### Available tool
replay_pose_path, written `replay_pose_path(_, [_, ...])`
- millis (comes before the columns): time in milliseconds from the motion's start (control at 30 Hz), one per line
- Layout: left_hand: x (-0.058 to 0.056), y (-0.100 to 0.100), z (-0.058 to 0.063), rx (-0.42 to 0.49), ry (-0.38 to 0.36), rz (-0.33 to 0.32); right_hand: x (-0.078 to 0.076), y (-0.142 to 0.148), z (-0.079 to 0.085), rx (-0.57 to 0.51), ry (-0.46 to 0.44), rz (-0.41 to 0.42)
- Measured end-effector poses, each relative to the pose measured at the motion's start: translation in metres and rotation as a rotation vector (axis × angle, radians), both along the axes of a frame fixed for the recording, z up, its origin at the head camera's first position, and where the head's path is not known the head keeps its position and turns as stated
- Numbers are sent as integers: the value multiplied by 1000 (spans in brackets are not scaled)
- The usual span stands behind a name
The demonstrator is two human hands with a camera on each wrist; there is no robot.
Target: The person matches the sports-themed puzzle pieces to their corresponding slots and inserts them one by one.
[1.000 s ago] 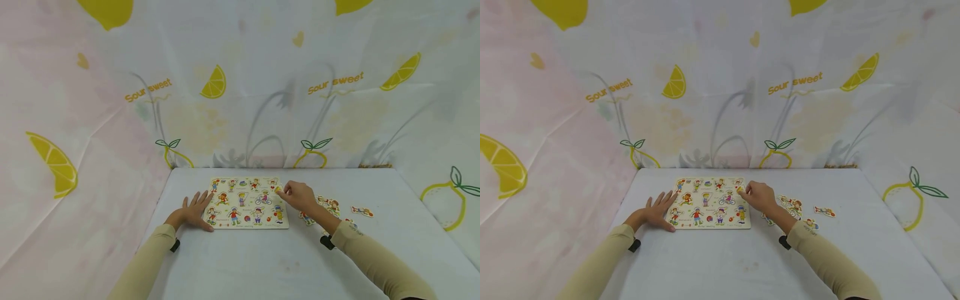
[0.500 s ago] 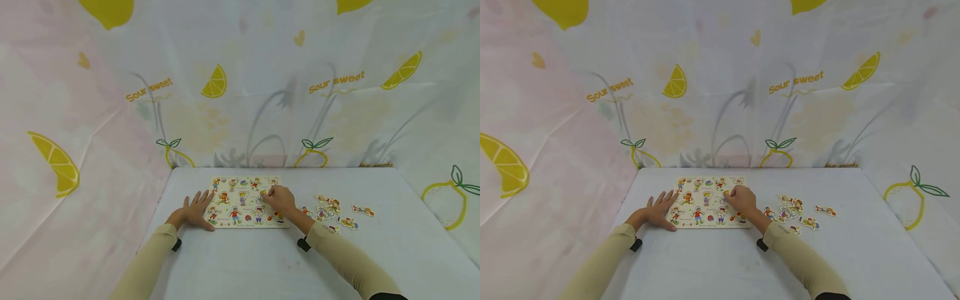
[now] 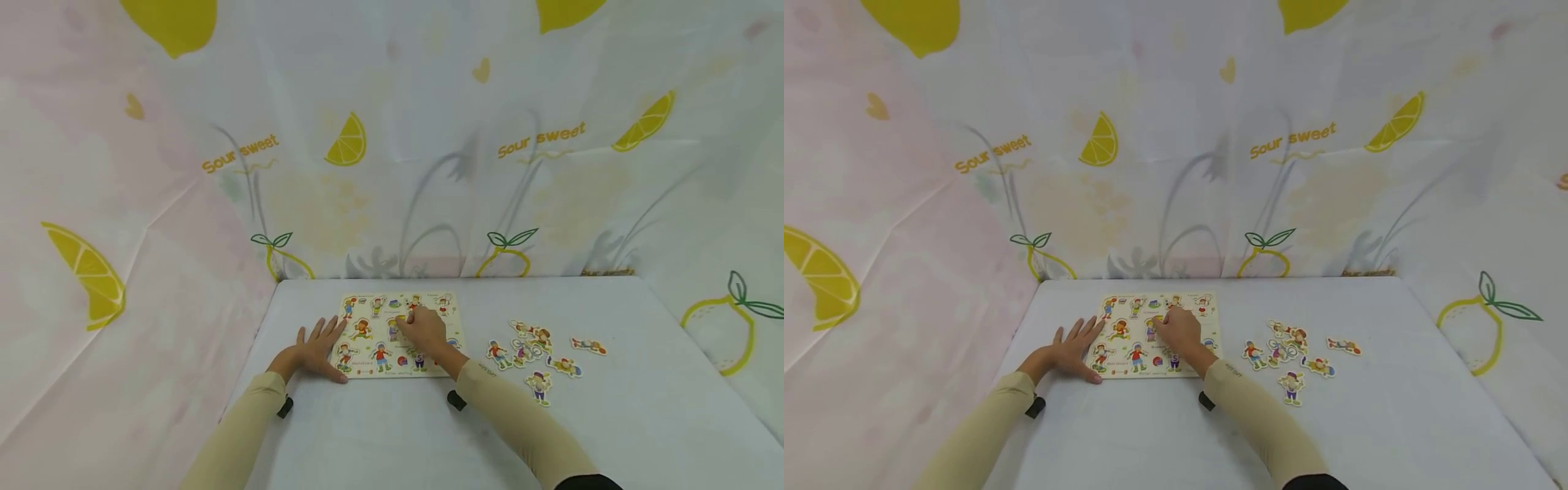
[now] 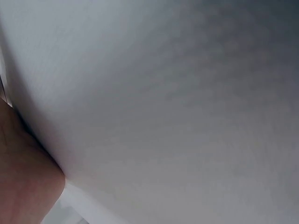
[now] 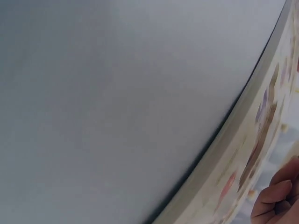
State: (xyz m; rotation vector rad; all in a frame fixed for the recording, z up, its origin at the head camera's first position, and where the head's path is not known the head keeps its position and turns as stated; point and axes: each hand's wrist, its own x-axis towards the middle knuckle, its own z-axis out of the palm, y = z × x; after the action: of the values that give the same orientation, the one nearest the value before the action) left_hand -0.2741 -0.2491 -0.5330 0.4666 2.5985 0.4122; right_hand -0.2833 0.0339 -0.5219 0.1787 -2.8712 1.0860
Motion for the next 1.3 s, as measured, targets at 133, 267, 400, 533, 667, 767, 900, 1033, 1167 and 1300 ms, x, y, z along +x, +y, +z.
replay_pose_path(133, [-1,-2,-4,2,25,0,0,-15,-4,27,-4,23])
replay_pose_path(267, [-1,-2,-7,-13,33,5,0,-24,-6,67,-3,20])
replay_pose_path(400, [-1,-2,-9,-12,30,12,-1,-28,-5,81,5,-10])
replay_pose_path(533, [0,-3,-6,-21,30,8,-2,-30,-6,78,7,-24])
replay_pose_path(667, [0,-4,-4,9,26,1,-3,-31,-7,47,-20,-23])
replay_pose_path(767, [0,-4,-6,28,29,-6,-4,-29,-9,20,-61,0])
replay_pose_path(900, [-2,-4,-11,14,23,-7,-8,-20,-12,2,-94,77])
replay_pose_path(1033, [-4,-6,-16,-4,23,7,-13,-10,-11,-75,-128,178])
replay_pose_path(1167, [-5,-6,-16,-10,38,9,-15,-6,-10,-130,-142,225])
replay_pose_path(1300, [-4,-5,-13,-9,29,-1,-14,-5,-11,-107,-124,205])
